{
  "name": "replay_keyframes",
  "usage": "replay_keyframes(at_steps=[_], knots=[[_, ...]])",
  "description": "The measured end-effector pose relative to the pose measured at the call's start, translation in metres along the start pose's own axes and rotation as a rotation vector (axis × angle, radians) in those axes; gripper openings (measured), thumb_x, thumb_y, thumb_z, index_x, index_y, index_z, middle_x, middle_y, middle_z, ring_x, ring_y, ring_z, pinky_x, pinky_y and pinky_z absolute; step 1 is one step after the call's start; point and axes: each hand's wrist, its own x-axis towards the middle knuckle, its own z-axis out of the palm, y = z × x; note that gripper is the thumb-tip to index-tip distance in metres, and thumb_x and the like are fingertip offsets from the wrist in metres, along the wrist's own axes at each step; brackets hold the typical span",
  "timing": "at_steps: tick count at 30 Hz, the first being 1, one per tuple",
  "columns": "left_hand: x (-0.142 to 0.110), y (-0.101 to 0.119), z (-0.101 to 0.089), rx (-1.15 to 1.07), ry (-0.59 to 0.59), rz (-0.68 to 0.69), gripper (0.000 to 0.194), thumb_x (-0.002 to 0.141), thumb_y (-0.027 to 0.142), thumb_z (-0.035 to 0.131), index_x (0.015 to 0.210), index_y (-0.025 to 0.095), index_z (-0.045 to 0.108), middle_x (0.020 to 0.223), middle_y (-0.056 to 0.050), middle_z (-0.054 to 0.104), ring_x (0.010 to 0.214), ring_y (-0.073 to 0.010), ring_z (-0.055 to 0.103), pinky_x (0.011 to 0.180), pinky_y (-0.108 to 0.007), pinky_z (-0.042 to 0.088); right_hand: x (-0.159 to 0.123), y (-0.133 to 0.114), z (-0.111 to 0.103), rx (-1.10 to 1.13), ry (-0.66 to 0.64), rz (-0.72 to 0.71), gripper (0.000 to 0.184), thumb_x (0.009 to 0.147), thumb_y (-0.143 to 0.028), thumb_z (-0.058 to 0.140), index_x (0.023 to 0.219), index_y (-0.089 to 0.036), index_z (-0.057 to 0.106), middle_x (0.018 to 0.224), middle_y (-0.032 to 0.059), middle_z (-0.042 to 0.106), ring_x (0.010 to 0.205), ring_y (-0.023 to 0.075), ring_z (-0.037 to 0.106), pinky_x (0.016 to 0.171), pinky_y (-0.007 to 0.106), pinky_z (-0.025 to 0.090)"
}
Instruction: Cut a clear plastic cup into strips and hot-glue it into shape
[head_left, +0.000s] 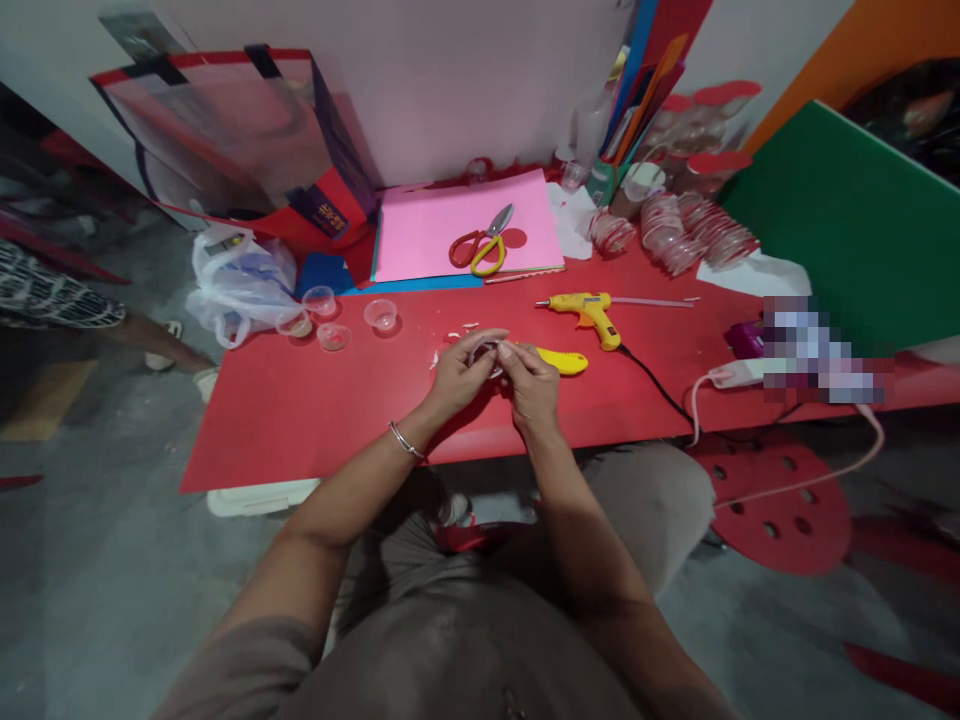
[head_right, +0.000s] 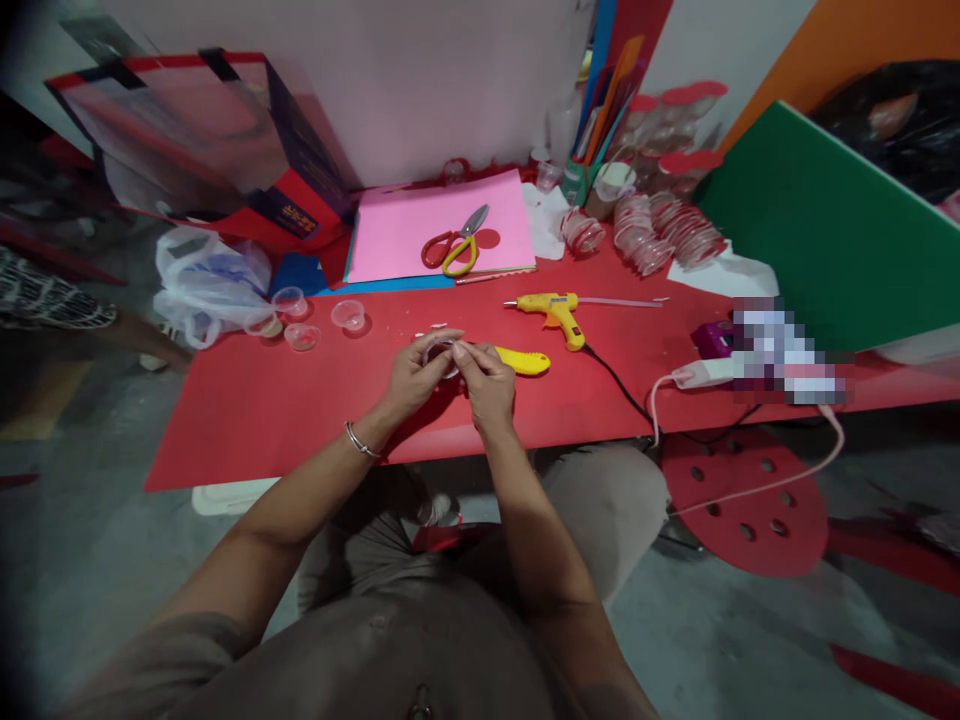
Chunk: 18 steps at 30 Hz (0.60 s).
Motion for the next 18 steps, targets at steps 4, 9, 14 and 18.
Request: replay_keyframes(at_steps=[4,9,14,18], knots=[[-0.0023,0.0002,0.0003,0.110,-0.016,0.057,0.027,0.095,0.030,0.069,0.120,0.023,0.079,0.112,-0.008,0.078,0.095,-0.0167,0.070,0.092,-0.033,0.057,-0.0009,-0.0037,-0.0004,0.055,0.000,0.018,0.024,0.081,-0.048,0.086,0.093,-0.027,0.086,0.079,-0.0041,0.053,0.056,0.0059,0.046,0.045,0.023,0.034],[-0.0019,0.0008,-0.0012,0.199,-0.029,0.144,0.028,0.098,0.030,0.065,0.122,0.023,0.078,0.116,-0.010,0.077,0.102,-0.0183,0.071,0.098,-0.035,0.056,0.0003,-0.0037,-0.0009,0.089,-0.004,0.008,0.021,0.080,-0.046,0.087,0.090,-0.027,0.086,0.079,-0.0038,0.054,0.059,0.0058,0.048,0.048,0.022,0.036],[0.0000,0.0034,-0.0037,0.194,-0.091,0.187,0.029,0.097,0.029,0.066,0.123,0.024,0.078,0.117,-0.009,0.077,0.106,-0.0199,0.070,0.098,-0.036,0.055,0.0005,-0.0031,-0.0018,0.085,0.029,0.052,0.028,0.077,-0.048,0.087,0.089,-0.023,0.084,0.079,-0.0035,0.056,0.058,0.0059,0.044,0.047,0.023,0.034],[0.0001,0.0063,-0.0043,0.184,-0.120,0.162,0.028,0.095,0.031,0.068,0.120,0.025,0.079,0.117,-0.009,0.077,0.107,-0.0211,0.070,0.100,-0.038,0.055,0.0001,-0.0045,-0.0017,0.082,0.052,0.061,0.030,0.074,-0.049,0.088,0.085,-0.022,0.082,0.076,-0.0043,0.055,0.055,0.0060,0.043,0.048,0.024,0.033]])
